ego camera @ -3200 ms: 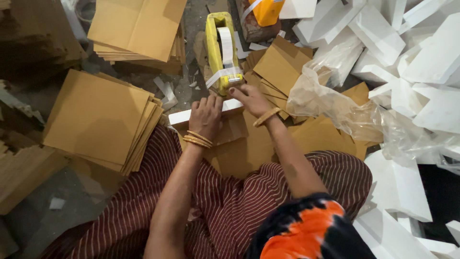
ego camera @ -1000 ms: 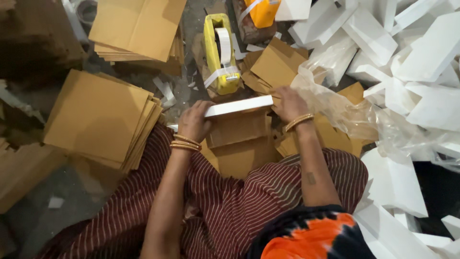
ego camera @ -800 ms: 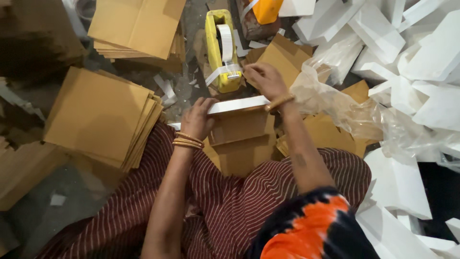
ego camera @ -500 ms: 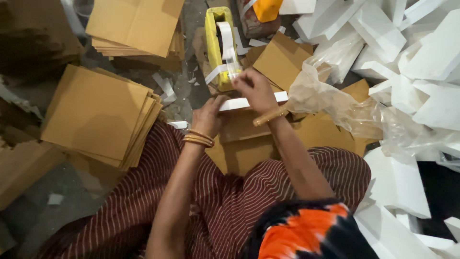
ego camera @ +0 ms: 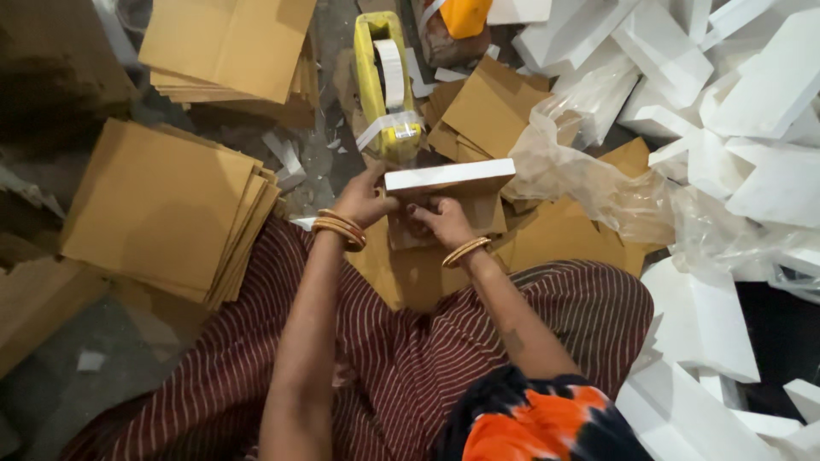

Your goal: The person sits on the floor and assembles small rectangular boxes by inserting white foam inserts into brown cardboard sleeves. They use a tape dispenser to seal the boxes and place the finished units into a pile.

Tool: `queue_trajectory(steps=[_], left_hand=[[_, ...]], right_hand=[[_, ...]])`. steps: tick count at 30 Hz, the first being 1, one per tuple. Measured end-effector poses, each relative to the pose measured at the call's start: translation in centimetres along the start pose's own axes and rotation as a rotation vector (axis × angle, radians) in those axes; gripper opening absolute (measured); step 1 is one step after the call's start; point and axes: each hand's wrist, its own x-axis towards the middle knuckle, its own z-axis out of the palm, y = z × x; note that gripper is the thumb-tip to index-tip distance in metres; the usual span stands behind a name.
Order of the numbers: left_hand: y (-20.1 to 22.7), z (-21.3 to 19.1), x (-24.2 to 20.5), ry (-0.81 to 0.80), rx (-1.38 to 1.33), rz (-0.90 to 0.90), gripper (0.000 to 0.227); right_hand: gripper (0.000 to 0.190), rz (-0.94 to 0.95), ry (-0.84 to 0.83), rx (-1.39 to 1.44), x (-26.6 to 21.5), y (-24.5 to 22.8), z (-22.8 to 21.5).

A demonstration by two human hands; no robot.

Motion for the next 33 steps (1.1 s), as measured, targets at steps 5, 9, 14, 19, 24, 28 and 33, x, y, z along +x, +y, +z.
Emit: queue_trajectory(steps=[5,9,14,19,24,28,33], left_hand=[[0.0,3.2,0.2,0.143,-0.218,-0.13,0.055],[0.3,3.9,-0.3,0.345,0.117,0.038,0.046],[-0.3,3.7,-0.7,0.366,0.232,0.127,0.046],[-0.4,3.8,-0.9,0.325,0.278,0.06,0.051],[0.0,3.5,-1.1,0.332,0.277,0.008,0.051],[1.1,3.2,-1.5,0.352,0.257,0.149,0.06],[2.3,3.3,-2.9,0.383,0.38,0.135,0.044]], right_hand=[[0.019,-0.029,-0.015,-0.037,0.4,0.7,-0.3],[0.025,-0.106,-0.184,-0.064,-0.2,-0.8,-0.3],[0.031,-0.284,0.178,-0.853,-5.7,-9.8,-0.1],[0.027,-0.68,0.304,-0.795,-4.2,-14.4,0.5],[0.041,-0.166,0.169,-0.911,2.1,-13.7,1.5],[0.028,-0.201,0.095,-0.848,4.3,-12.1,0.6],[0.032,-0.144,-0.103,-0.903,5.1,-12.9,-0.8]])
